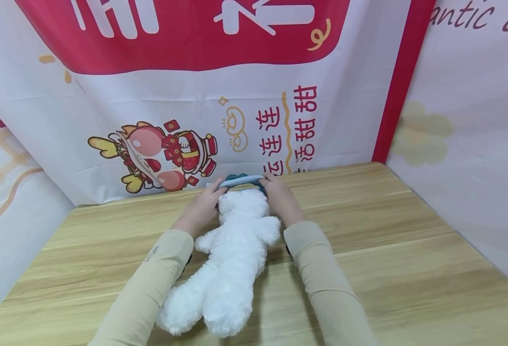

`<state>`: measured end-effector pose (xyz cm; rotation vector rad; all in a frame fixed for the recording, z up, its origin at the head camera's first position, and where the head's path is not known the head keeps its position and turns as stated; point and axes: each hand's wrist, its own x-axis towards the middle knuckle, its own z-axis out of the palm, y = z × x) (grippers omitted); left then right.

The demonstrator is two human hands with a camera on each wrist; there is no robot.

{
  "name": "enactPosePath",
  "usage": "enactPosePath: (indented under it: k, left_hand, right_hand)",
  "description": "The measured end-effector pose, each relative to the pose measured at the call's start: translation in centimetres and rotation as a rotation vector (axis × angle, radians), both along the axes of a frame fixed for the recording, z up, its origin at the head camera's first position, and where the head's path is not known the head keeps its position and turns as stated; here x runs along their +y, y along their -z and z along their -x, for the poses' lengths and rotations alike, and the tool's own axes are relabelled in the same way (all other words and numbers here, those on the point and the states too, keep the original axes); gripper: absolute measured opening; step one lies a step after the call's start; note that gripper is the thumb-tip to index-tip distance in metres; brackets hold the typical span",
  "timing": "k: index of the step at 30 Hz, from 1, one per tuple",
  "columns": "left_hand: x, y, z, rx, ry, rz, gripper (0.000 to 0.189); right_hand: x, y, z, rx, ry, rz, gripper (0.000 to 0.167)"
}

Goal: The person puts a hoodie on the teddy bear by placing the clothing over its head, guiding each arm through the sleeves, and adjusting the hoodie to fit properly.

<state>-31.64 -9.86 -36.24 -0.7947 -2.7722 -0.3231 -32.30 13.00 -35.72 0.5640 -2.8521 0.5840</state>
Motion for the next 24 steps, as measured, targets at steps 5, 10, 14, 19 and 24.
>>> enactPosePath:
  k: [5, 10, 14, 19, 24]
  left_hand:
    - [0.3, 0.2, 0.1, 0.01, 0.004, 0.027, 0.053]
    - [0.4, 0.2, 0.2, -0.003, -0.013, 0.033, 0.057]
    - [0.4, 0.2, 0.3, -0.021, -0.028, 0.042, 0.058]
    - [0.6, 0.7, 0.5, -0.01, -0.033, 0.092, 0.057]
    - [0.6, 1.6, 0.4, 0.005, -0.03, 0.094, 0.056]
  right_hand:
    - [0.4, 0.4, 0.0, 0.01, -0.047, -0.061, 0.054]
    - [0.8, 0.5, -0.2, 0.083, -0.118, -0.129, 0.047]
    - [0.9, 0.4, -0.3, 0.06, -0.128, -0.133, 0.051]
    - [1.0, 1.0, 0.0, 0.051, -0.137, -0.122, 0.066]
    - [1.2, 1.8, 0.1, -0.012, -0.154, -0.091, 0.053]
